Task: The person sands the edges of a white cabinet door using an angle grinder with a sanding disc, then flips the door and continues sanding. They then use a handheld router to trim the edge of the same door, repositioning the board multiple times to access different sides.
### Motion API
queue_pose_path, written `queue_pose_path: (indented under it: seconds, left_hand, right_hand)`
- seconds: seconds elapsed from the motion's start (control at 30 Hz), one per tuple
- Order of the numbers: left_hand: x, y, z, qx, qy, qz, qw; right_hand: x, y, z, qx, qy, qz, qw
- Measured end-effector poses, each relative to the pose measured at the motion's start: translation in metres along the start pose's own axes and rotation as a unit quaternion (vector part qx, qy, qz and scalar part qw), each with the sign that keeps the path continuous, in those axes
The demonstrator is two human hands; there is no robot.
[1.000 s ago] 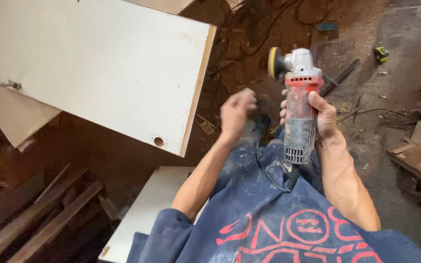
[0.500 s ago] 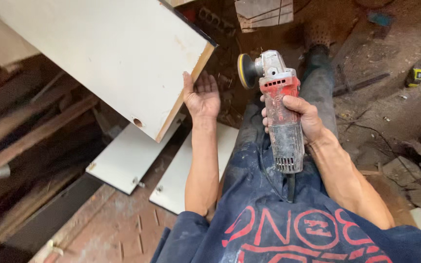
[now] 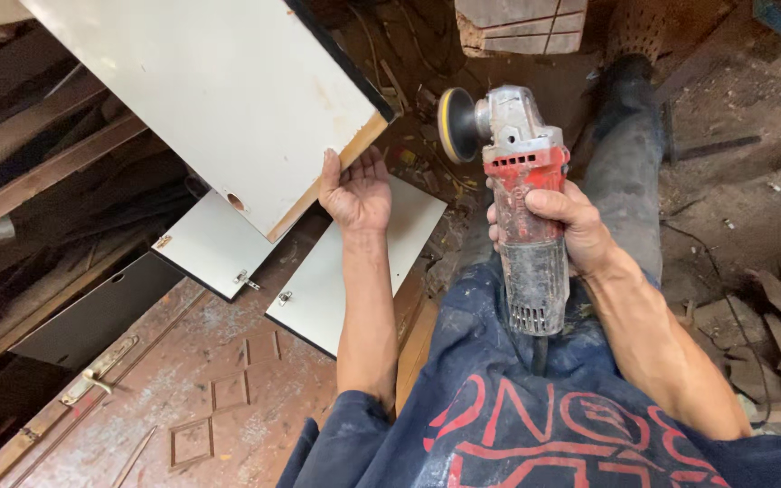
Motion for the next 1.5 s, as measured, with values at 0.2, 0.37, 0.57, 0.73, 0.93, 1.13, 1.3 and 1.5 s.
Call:
queue_pose_path:
  seconds: [0.2, 0.37, 0.57, 0.73, 0.93, 1.13, 1.3, 1.5]
  left_hand:
    - [0.008, -0.001, 0.001, -0.010, 0.000, 0.016, 1.000]
    - [0.008, -0.004, -0.009, 0.000, 0.024, 0.022, 0.999]
    - [0.020, -0.007, -0.015, 0.036, 0.049, 0.038, 0.997]
    - [0.028, -0.009, -0.016, 0.078, 0.040, 0.057, 0.995]
    - [0.029, -0.011, -0.017, 0.091, 0.035, 0.068, 0.993]
    - [0.026, -0.011, -0.018, 0.092, 0.027, 0.085, 0.992]
    - [0.025, -0.012, -0.019, 0.103, 0.029, 0.097, 0.990]
    - [0.025, -0.022, -0.023, 0.130, 0.028, 0.114, 0.984]
  right_hand:
    - [0.003, -0.003, 0.013, -0.016, -0.020, -0.036, 0.999]
    - [0.008, -0.012, 0.017, -0.003, -0.031, -0.049, 0.998]
    - [0.016, -0.020, 0.021, 0.010, -0.058, -0.069, 0.996]
    - [0.016, -0.018, 0.022, -0.016, -0.075, -0.072, 0.994]
    - [0.015, -0.017, 0.025, -0.011, -0.069, -0.084, 0.994]
    - [0.018, -0.011, 0.029, -0.031, -0.072, -0.078, 0.994]
    - [0.016, -0.015, 0.024, -0.011, -0.058, -0.070, 0.996]
    - [0.012, -0.018, 0.027, 0.004, -0.061, -0.083, 0.995]
Point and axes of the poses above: each hand's wrist, its own z-axis towards the middle knuckle, its own y-axis out of the back of the hand, x = y × z, the point moved 4 cm from there along z, towards the middle knuckle, and after that the axes turned 14 degrees about -y, right-handed, at the moved point
